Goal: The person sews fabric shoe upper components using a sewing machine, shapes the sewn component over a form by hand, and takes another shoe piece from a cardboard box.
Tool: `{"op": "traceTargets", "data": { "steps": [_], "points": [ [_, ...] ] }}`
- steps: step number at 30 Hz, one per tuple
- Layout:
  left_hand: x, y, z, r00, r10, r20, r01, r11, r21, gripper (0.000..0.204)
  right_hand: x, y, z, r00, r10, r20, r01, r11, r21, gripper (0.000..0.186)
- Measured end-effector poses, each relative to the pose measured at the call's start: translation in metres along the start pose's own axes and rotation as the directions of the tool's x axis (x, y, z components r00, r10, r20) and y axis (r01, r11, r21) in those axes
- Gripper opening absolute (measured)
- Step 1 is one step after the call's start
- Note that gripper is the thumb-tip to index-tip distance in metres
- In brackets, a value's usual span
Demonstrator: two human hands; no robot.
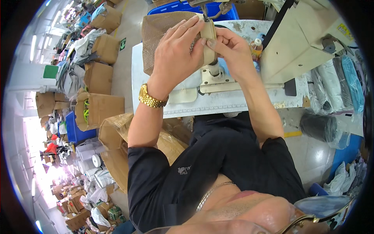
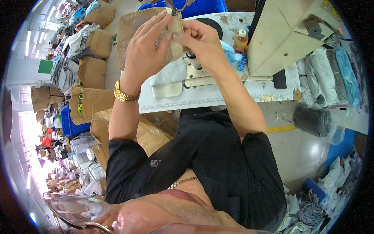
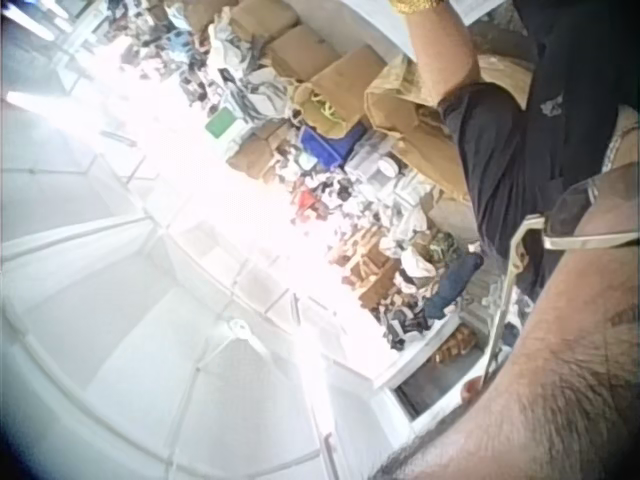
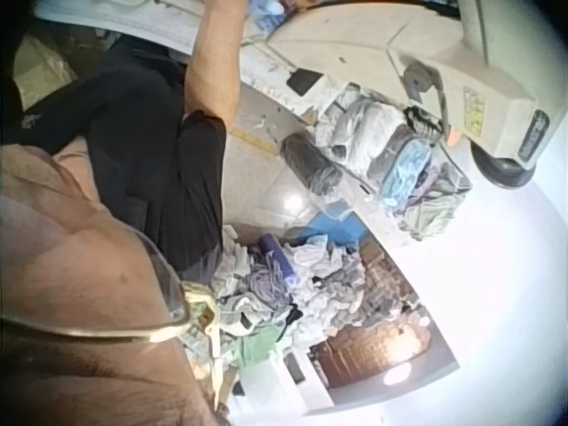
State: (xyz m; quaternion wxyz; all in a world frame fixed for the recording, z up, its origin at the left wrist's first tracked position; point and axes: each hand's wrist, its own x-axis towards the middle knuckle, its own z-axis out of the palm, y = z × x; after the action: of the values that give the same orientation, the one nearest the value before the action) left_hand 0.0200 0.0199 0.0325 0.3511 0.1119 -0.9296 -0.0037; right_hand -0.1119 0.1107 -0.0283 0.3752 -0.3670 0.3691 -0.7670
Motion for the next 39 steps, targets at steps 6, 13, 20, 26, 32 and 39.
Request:
{"op": "traceTargets", "data": {
  "steps": [6, 13, 20, 26, 32, 39],
  "points": [
    [0.003, -0.003, -0.006, 0.997, -0.039, 0.073, 0.043, 0.998, -0.054, 0.037, 0.002, -0.003, 0.0, 0.999, -0.011, 0.042, 0.009, 0.998, 0.055, 0.024],
    [0.008, -0.007, -0.005, 0.993, -0.058, 0.107, 0.069, 0.993, -0.1, 0.038, 0.009, 0.007, -0.004, 1.0, 0.008, 0.0, -0.008, 0.994, 0.109, 0.022],
    [0.0, 0.008, -0.016, 0.989, 0.104, 0.104, -0.118, 0.982, 0.148, 0.039, -0.005, 0.008, -0.006, 0.995, 0.084, 0.053, -0.09, 0.987, 0.129, 0.024],
    [-0.004, 0.002, -0.011, 0.995, 0.084, 0.051, -0.086, 0.996, 0.023, 0.038, -0.009, 0.01, -0.008, 0.995, 0.086, 0.056, -0.092, 0.99, 0.111, 0.024],
    [-0.001, 0.001, -0.01, 0.996, 0.021, 0.089, -0.017, 0.999, -0.043, 0.039, -0.003, 0.009, -0.009, 0.995, 0.077, 0.065, -0.086, 0.987, 0.137, 0.023],
    [0.002, 0.003, -0.003, 0.999, -0.02, 0.051, 0.023, 0.998, -0.063, 0.038, 0.003, 0.006, -0.009, 0.996, 0.071, 0.057, -0.08, 0.984, 0.162, 0.022]
  ]
}}
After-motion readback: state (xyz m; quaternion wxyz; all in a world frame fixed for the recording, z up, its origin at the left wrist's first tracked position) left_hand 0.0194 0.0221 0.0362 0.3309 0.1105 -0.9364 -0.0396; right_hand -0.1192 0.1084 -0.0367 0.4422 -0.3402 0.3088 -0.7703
